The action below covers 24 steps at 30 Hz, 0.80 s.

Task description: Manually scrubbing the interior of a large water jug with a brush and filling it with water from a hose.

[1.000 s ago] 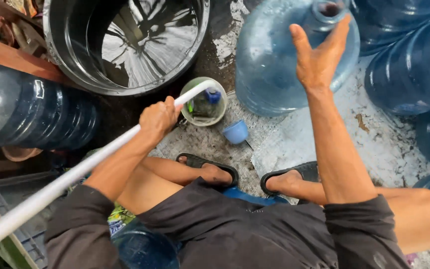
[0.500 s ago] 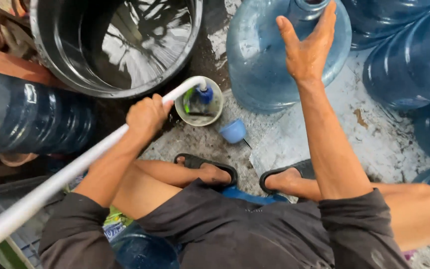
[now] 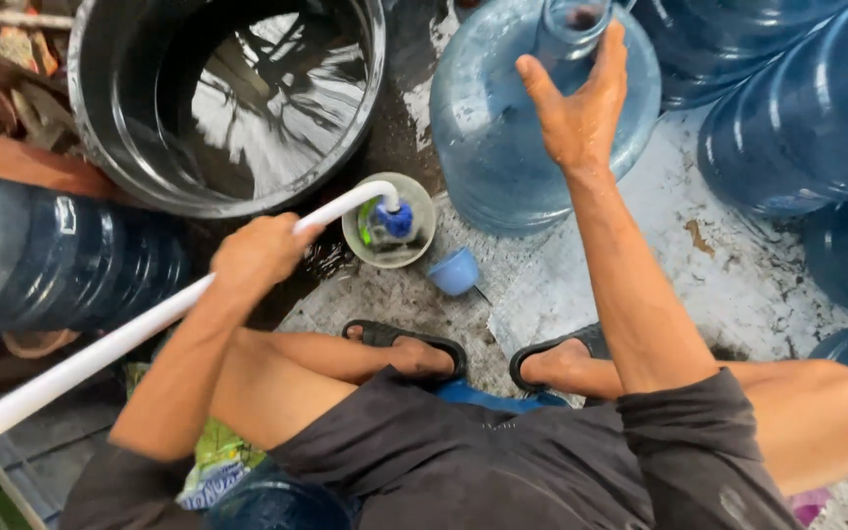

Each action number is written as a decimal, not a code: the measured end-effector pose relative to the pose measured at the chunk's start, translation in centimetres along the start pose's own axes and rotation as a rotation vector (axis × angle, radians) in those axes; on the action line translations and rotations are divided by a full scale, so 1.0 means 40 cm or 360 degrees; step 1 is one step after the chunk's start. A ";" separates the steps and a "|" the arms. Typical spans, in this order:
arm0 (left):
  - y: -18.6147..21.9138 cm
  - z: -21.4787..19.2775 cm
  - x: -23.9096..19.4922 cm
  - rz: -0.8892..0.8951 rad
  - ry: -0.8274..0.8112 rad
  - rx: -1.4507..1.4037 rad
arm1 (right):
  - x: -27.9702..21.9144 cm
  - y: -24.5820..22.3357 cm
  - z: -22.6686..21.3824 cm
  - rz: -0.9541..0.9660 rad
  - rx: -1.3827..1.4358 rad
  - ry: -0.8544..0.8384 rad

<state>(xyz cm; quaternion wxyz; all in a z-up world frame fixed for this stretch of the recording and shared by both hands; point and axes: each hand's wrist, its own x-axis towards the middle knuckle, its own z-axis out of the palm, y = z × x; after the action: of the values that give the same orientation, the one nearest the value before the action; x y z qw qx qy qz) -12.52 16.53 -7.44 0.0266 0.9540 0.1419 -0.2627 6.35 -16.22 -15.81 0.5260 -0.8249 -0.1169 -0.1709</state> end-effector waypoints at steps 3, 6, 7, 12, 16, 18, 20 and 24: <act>0.015 -0.220 -0.145 -0.0277 -0.0284 -0.0137 | -0.008 -0.037 -0.011 0.0181 -0.0065 -0.0085; -0.027 -0.327 -0.258 -0.0463 -0.0273 -0.0179 | 0.013 -0.051 -0.017 -0.0282 -0.0021 0.0039; -0.073 -0.322 -0.278 -0.0344 0.0065 -0.0086 | 0.011 -0.035 -0.016 -0.0156 -0.0029 -0.0003; -0.051 -0.393 -0.340 0.0254 0.0706 -0.0695 | 0.000 -0.001 -0.008 0.0064 0.0009 -0.0121; 0.082 -0.438 -0.320 0.0380 0.0906 -0.0573 | 0.003 -0.007 -0.012 0.0121 -0.0029 -0.0136; 0.137 -0.438 -0.283 0.0304 0.0896 -0.0311 | 0.008 -0.038 -0.020 0.0155 -0.0043 -0.0135; 0.175 -0.420 -0.235 0.0399 0.0833 0.0072 | 0.008 -0.091 -0.034 0.0080 0.0011 -0.0119; 0.169 -0.442 -0.242 0.0448 0.0999 0.0159 | 0.049 -0.055 -0.064 0.0206 -0.0049 -0.0314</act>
<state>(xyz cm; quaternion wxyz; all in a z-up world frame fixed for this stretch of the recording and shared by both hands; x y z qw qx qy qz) -9.84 9.79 12.53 -0.0292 0.9986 -0.0028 0.0430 6.91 -17.62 -12.22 0.5092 -0.8515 -0.1119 -0.0563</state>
